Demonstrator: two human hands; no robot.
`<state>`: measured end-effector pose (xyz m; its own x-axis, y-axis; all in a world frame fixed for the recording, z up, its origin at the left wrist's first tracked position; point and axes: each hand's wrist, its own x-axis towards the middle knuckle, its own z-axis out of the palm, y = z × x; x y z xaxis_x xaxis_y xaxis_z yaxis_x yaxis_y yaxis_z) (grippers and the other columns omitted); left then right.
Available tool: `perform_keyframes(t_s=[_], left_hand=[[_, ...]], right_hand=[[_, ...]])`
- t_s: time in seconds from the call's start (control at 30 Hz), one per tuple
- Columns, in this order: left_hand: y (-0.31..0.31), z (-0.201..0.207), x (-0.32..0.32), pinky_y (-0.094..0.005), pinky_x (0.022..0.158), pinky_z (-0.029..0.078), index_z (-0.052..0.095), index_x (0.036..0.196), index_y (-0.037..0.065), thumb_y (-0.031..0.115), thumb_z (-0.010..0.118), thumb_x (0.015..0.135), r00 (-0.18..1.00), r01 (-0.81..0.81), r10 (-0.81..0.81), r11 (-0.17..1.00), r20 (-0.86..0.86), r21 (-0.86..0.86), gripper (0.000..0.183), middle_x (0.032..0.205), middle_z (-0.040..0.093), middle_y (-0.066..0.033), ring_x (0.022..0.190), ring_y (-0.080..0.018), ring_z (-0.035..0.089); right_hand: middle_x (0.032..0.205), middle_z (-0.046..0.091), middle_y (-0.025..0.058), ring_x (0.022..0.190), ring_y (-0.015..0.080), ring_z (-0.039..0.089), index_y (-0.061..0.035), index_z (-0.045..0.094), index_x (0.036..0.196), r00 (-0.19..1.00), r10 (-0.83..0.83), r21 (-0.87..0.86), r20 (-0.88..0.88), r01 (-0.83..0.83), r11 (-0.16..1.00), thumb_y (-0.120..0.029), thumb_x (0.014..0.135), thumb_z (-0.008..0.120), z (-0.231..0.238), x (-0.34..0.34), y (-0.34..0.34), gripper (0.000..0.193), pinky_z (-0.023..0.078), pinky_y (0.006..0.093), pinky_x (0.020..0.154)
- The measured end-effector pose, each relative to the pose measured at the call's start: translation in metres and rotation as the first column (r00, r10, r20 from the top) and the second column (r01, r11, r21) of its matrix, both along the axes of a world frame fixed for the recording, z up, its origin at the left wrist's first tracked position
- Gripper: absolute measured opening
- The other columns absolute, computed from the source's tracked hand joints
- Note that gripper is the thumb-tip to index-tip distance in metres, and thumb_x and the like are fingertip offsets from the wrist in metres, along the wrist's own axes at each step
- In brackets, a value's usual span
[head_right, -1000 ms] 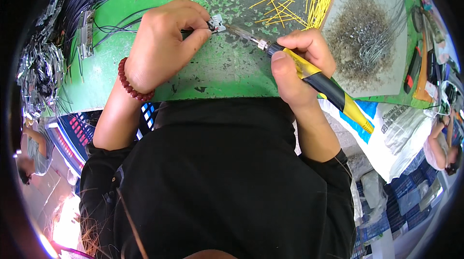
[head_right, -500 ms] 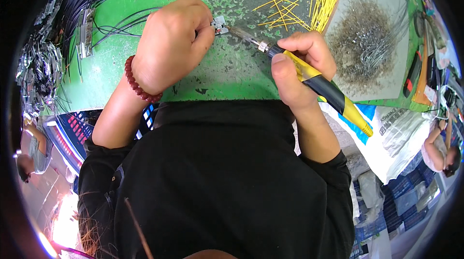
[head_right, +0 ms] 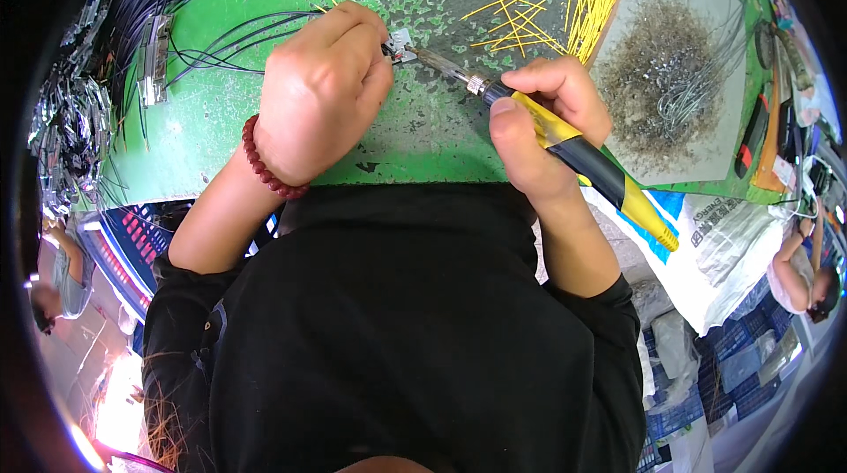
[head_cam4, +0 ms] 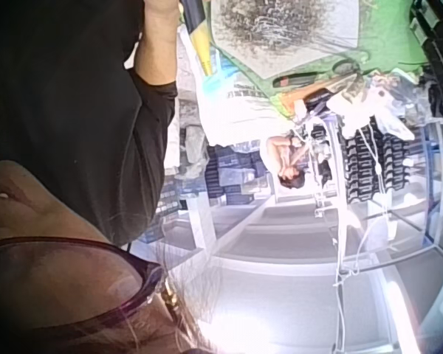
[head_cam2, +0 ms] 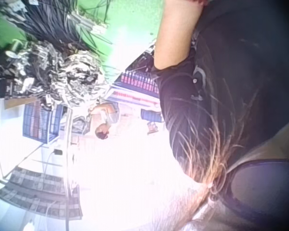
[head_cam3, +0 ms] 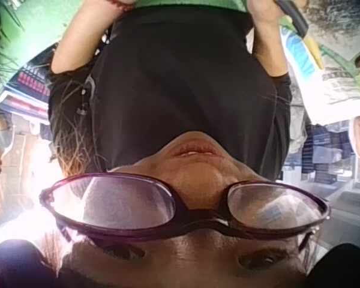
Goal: The person solders wires to circuit boards using a soldering iron, installs an assembled circuit board into a toy vehicle chassis, and places the chassis into a bin.
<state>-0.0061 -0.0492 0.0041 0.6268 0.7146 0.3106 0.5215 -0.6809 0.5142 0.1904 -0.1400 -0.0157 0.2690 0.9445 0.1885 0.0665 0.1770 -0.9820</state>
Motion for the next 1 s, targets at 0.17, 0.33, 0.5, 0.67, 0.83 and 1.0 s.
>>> perform_keyframes(t_s=[0.17, 0.33, 0.5, 0.67, 0.83, 1.0], left_hand=[[0.0025, 0.0007, -0.0014, -0.0347, 0.060, 0.051, 0.061, 0.077, 0.000, -0.002, 0.063, 0.071, 1.000, -0.007, 0.007, 1.000, 0.000, -0.025, 0.006, 0.083, 0.063, -0.0105, 0.068, -0.0284, 0.062], [0.0055, 0.0039, -0.0022, -0.0352, 0.060, 0.051, 0.062, 0.077, -0.001, -0.001, 0.063, 0.072, 0.999, -0.003, 0.000, 0.997, -0.037, -0.083, 0.005, 0.083, 0.064, -0.0109, 0.068, -0.0290, 0.062], [0.0064, 0.0050, -0.0020, -0.0366, 0.061, 0.051, 0.062, 0.077, -0.001, 0.000, 0.062, 0.073, 0.998, -0.003, -0.002, 0.996, -0.057, -0.088, 0.004, 0.083, 0.064, -0.0111, 0.069, -0.0297, 0.062], [0.0054, 0.0046, -0.0013, -0.0370, 0.062, 0.051, 0.062, 0.078, -0.001, 0.001, 0.062, 0.073, 0.999, -0.003, 0.000, 0.998, -0.054, -0.069, 0.004, 0.083, 0.063, -0.0112, 0.070, -0.0301, 0.062], [0.0054, 0.0045, -0.0015, -0.0370, 0.062, 0.051, 0.062, 0.078, -0.001, 0.001, 0.062, 0.074, 0.999, -0.002, -0.002, 0.998, -0.055, -0.069, 0.004, 0.083, 0.063, -0.0111, 0.070, -0.0301, 0.062], [0.0054, 0.0054, -0.0016, -0.0370, 0.062, 0.051, 0.062, 0.077, -0.001, 0.001, 0.062, 0.074, 0.999, 0.003, -0.006, 0.998, -0.052, -0.070, 0.004, 0.083, 0.063, -0.0111, 0.069, -0.0301, 0.062]], right_hand=[[0.077, 0.053, -0.0011, 0.065, 0.0037, 0.043, -0.0011, 0.057, 0.090, 1.000, 0.009, -0.017, 0.012, -0.009, 1.000, -0.013, 0.079, 0.070, -0.0003, -0.0002, 0.0001, 0.020, 0.034, 0.0198, 0.058], [0.077, 0.053, -0.0013, 0.065, 0.0037, 0.043, -0.0012, 0.056, 0.092, 0.999, 0.040, -0.041, -0.021, -0.041, 0.998, -0.013, 0.080, 0.070, -0.0003, 0.0003, -0.0002, 0.021, 0.034, 0.0198, 0.058], [0.077, 0.053, -0.0012, 0.065, 0.0037, 0.043, -0.0014, 0.056, 0.092, 0.999, 0.038, -0.041, -0.009, -0.038, 0.998, -0.012, 0.080, 0.070, -0.0010, 0.0005, 0.0000, 0.021, 0.034, 0.0197, 0.058], [0.078, 0.053, -0.0008, 0.065, 0.0038, 0.044, -0.0013, 0.056, 0.092, 1.000, 0.026, -0.024, -0.014, -0.026, 0.999, -0.012, 0.080, 0.070, -0.0023, 0.0007, 0.0007, 0.021, 0.035, 0.0198, 0.058], [0.078, 0.054, -0.0002, 0.066, 0.0038, 0.045, -0.0010, 0.056, 0.090, 0.999, 0.032, -0.005, 0.014, -0.032, 0.999, -0.009, 0.079, 0.068, 0.0006, -0.0006, 0.0022, 0.018, 0.036, 0.0200, 0.058], [0.079, 0.054, 0.0007, 0.067, 0.0041, 0.045, -0.0011, 0.056, 0.090, 0.997, 0.064, -0.099, -0.038, -0.068, 0.993, -0.006, 0.079, 0.067, 0.0034, -0.0012, 0.0003, 0.017, 0.035, 0.0197, 0.058]])
